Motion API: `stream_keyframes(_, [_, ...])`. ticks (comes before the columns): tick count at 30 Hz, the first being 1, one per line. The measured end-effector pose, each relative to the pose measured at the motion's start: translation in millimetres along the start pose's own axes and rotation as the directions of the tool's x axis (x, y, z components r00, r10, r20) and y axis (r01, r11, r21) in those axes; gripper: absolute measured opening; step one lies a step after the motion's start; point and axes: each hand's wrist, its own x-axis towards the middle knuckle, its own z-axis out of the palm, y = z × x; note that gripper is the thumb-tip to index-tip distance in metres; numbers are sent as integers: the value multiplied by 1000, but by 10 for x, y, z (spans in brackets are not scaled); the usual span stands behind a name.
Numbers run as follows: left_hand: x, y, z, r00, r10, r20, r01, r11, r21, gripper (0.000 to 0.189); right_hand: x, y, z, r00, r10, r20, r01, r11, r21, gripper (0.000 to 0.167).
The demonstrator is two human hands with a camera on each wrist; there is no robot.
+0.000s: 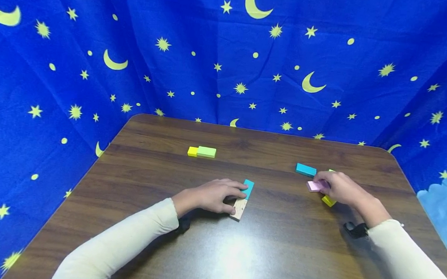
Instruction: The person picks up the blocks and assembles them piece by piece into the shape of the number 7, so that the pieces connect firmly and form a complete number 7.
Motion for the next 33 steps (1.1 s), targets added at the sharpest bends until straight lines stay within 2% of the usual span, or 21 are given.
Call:
stream_keyframes(2, [-5, 9, -5, 1000, 2, -5, -2, 1000, -2, 53, -2, -5, 9, 1000, 14, 14, -13, 1000, -6, 22])
stream_keyframes(8, [1, 25, 7, 1000, 9, -9, -9, 1000, 2, 52, -8, -5, 16, 1000, -21, 18, 21, 999, -28, 23])
stream_keyframes(15, [-3, 40, 25, 1000, 8, -12, -8, 1000, -6, 52, 64, -29, -134, 998, -59, -19, 58, 997, -42, 26])
stream_keyframes(21, [-12, 52, 9, 1000, -16, -4, 16, 1000, -22, 53, 274, -79, -296, 993, -106, -49, 101, 991, -90, 29])
stream_keyframes(24, [-15, 51, 8, 1000, -22, 1, 22, 999, -31, 53, 390, -133, -339, 995, -91, -30, 88, 991, -101, 28])
stream_keyframes(28, [-14, 43, 18, 1000, -7, -4, 7, 1000, -24, 53, 541, -236, -343, 997, -77, 12, 77, 991, -109, 29])
stream_keyframes(33, [-21, 54, 23, 1000, 1, -10, -1, 1000, -14, 53, 720, -341, -264, 990, -140, 3, 139, 983, -123, 28])
